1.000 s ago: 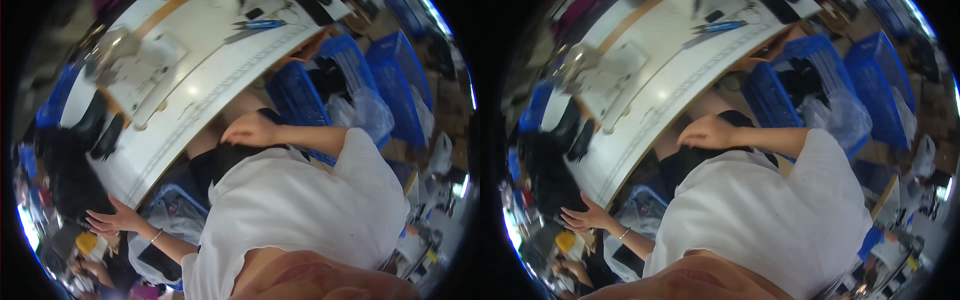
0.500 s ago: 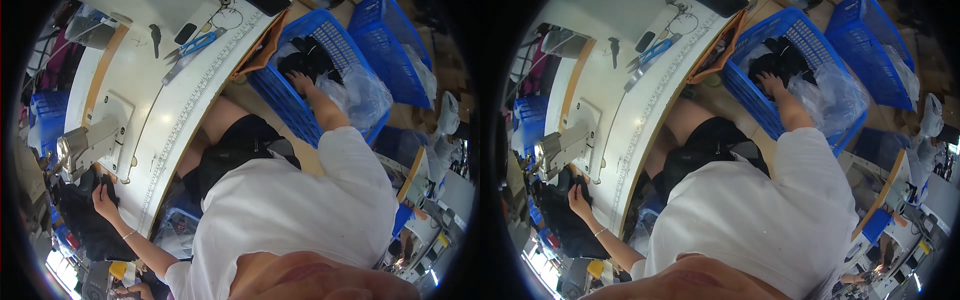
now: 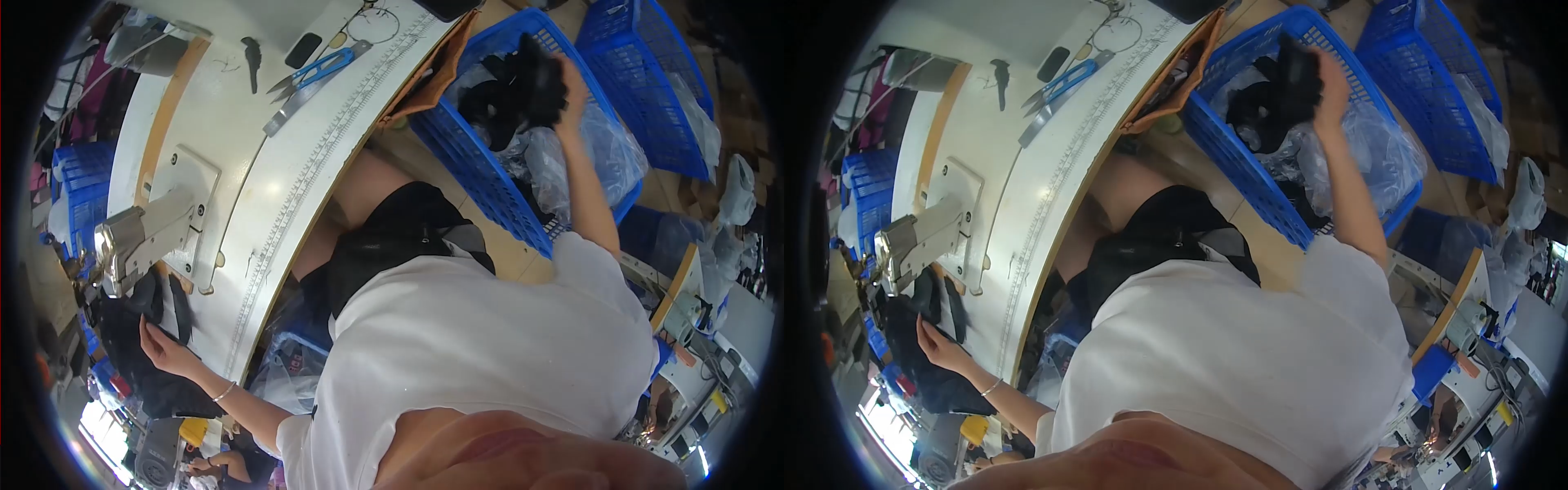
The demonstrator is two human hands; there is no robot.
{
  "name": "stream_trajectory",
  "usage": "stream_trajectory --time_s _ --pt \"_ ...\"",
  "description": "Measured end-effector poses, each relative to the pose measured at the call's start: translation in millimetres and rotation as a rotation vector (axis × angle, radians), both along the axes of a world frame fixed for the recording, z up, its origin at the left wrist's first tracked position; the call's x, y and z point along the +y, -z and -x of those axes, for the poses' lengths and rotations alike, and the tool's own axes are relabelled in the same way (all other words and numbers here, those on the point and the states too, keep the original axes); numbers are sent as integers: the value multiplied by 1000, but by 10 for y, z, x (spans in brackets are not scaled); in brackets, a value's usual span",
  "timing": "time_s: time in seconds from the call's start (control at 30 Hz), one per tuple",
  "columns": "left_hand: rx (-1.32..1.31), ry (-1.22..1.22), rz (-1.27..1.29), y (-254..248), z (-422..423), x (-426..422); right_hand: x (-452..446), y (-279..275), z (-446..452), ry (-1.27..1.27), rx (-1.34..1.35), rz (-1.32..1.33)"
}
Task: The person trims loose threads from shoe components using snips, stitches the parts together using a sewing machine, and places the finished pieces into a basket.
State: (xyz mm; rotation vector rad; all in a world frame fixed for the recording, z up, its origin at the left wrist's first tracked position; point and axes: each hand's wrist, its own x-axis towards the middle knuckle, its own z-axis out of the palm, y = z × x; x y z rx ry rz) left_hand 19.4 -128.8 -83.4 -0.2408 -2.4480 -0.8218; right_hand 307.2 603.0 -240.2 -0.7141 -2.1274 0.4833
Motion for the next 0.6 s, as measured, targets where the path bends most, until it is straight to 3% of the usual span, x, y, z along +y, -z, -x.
stream_trajectory --time_s 0.07,0.1,0.23,0.37,0.53,0.6 --pt "-171 -116 -92 -62 -60 87 -407 -967 167 -15 10 -213" --pt "-112 -55 -6 -91 -105 237 -668 -1337 246 -44 14 -236" --pt "-37 123 -160 -157 -190 699 -1615 -2130 828 -423 122 -519" --pt "60 183 -164 -522 -427 1140 -2472 -2434 1835 -823 362 -725" --pt "44 248 -379 -592 -515 1131 -3522 -2133 2800 -985 451 -810" --pt "71 224 -270 -613 -530 1060 -3727 -2033 2889 -1049 433 -717"
